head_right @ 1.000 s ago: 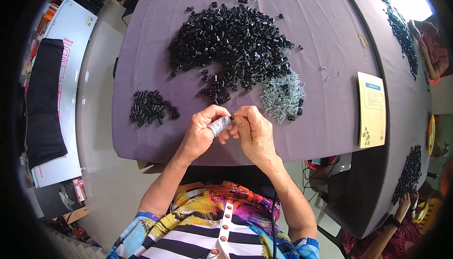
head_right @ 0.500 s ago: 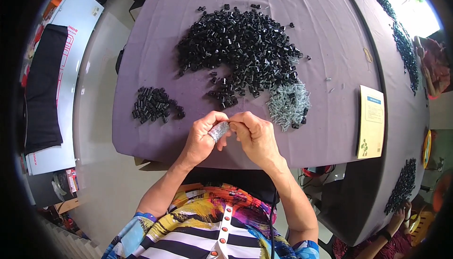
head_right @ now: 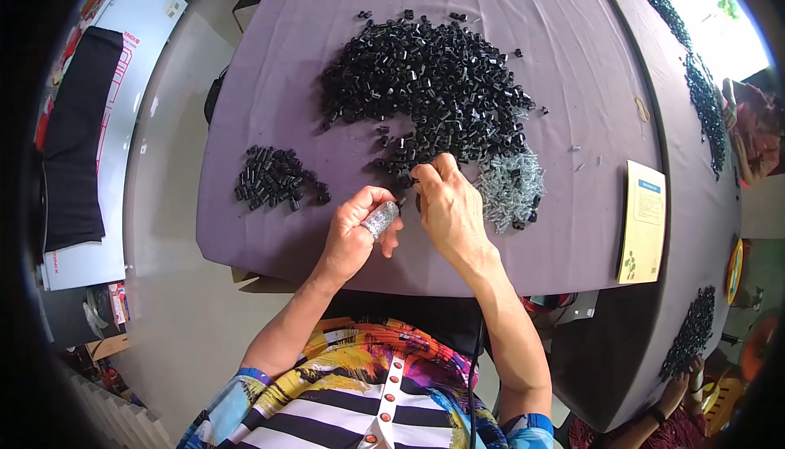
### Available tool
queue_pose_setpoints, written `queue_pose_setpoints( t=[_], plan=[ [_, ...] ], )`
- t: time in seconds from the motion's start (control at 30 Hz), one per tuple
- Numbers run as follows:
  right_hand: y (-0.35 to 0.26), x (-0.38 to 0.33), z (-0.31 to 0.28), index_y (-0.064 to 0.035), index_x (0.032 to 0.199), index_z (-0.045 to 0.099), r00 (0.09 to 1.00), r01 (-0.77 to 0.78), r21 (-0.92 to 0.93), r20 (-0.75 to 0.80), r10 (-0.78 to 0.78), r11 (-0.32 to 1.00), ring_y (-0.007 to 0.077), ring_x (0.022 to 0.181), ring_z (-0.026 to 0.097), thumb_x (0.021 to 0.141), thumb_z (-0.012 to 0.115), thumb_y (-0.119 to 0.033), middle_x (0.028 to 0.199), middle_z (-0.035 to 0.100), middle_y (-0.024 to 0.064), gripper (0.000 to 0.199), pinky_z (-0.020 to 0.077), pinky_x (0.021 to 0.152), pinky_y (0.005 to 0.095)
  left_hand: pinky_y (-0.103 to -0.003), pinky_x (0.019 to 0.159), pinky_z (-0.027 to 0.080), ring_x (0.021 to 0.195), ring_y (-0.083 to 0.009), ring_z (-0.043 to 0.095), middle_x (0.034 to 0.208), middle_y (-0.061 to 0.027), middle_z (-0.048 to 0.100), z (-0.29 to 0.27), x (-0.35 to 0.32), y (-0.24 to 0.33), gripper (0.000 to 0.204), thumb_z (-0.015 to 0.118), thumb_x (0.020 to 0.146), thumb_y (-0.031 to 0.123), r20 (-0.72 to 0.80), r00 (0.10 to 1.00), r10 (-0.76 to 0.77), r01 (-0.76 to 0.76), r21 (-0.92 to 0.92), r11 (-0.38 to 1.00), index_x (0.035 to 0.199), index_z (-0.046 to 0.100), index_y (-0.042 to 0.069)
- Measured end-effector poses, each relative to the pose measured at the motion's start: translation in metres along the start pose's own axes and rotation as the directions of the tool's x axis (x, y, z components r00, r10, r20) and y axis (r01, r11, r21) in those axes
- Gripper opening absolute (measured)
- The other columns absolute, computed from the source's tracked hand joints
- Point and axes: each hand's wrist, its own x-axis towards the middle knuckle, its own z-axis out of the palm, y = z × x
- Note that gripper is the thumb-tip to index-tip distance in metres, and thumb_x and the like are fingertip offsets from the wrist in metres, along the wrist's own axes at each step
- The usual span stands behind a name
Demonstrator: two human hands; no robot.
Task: The person assembles small plastic components by hand, inserting metal springs into plastic housings.
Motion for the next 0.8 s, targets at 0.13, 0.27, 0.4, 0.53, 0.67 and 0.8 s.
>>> queue_pose_setpoints(
  t=[0.13, 0.27, 0.4, 0.53, 0.67, 0.8],
  plan=[
    [0.001, -0.007, -0.009, -0.0017, 0.101, 0.063, 0.998, -0.065, 0.179, -0.004, 0.067, 0.982, 0.0206, 0.074, 0.062, 0.085, 0.06, 0.002, 0.089, 0.058, 0.0105, 0.017, 0.0506, 0.063, 0.0314, -0.024, 0.048, 0.047, 0.057, -0.008, 0.057, 0.076, -0.0049, 0.062, 0.0, 0.002, -0.001, 0.013, 0.044, 0.094, 0.001, 0.003, 1.0, -0.017, 0.017, 0.026, 1.0, 0.1, 0.055, 0.003],
    [0.004, -0.025, -0.011, 0.0005, 0.106, 0.063, 0.959, -0.281, 0.663, 0.159, 0.236, 0.694, 0.0076, 0.072, 0.059, 0.093, 0.055, -0.001, 0.087, 0.06, 0.0046, 0.015, 0.0492, 0.064, 0.0217, -0.024, 0.048, 0.047, 0.057, -0.0078, 0.056, 0.076, -0.0046, 0.062, 0.002, 0.001, 0.003, 0.015, 0.042, 0.093, -0.001, 0.014, 1.0, -0.019, 0.018, 0.062, 0.998, 0.101, 0.055, 0.003],
    [-0.004, -0.024, -0.016, 0.0014, 0.107, 0.065, 0.966, -0.253, 0.683, 0.145, 0.213, 0.685, 0.0071, 0.07, 0.058, 0.093, 0.054, 0.0, 0.088, 0.058, 0.0014, 0.017, 0.0487, 0.063, 0.0209, -0.023, 0.049, 0.047, 0.059, -0.0071, 0.056, 0.077, -0.0034, 0.061, 0.005, 0.001, 0.006, 0.019, 0.042, 0.091, -0.003, 0.028, 0.999, -0.041, 0.039, 0.094, 0.995, 0.102, 0.056, 0.003],
    [-0.006, -0.024, -0.016, 0.0013, 0.105, 0.065, 0.975, -0.222, 0.621, 0.147, 0.167, 0.752, 0.0067, 0.069, 0.057, 0.093, 0.055, 0.0, 0.086, 0.058, 0.001, 0.016, 0.0484, 0.062, 0.0211, -0.022, 0.049, 0.047, 0.059, -0.0064, 0.055, 0.078, -0.0026, 0.06, 0.007, 0.0, 0.005, 0.022, 0.041, 0.09, -0.005, 0.032, 0.999, -0.044, 0.04, 0.123, 0.992, 0.105, 0.057, 0.002],
    [-0.006, -0.026, -0.012, 0.0012, 0.102, 0.065, 0.976, -0.216, 0.566, 0.13, 0.173, 0.795, 0.0064, 0.066, 0.057, 0.092, 0.056, 0.0, 0.083, 0.059, 0.0016, 0.014, 0.0479, 0.06, 0.0211, -0.023, 0.049, 0.047, 0.059, -0.0061, 0.055, 0.078, -0.0022, 0.06, 0.007, -0.001, 0.005, 0.023, 0.042, 0.09, -0.005, 0.043, 0.998, -0.036, 0.028, 0.164, 0.986, 0.106, 0.057, 0.002],
    [-0.008, -0.029, -0.004, 0.0023, 0.101, 0.065, 0.985, -0.17, 0.573, 0.086, 0.147, 0.802, 0.0065, 0.066, 0.057, 0.092, 0.056, 0.002, 0.082, 0.06, 0.0027, 0.013, 0.0476, 0.058, 0.0207, -0.021, 0.048, 0.046, 0.059, -0.0053, 0.055, 0.077, -0.0019, 0.061, 0.009, 0.0, 0.004, 0.021, 0.044, 0.09, -0.004, 0.015, 0.999, -0.031, 0.028, 0.159, 0.987, 0.105, 0.059, 0.002]
  ],
)
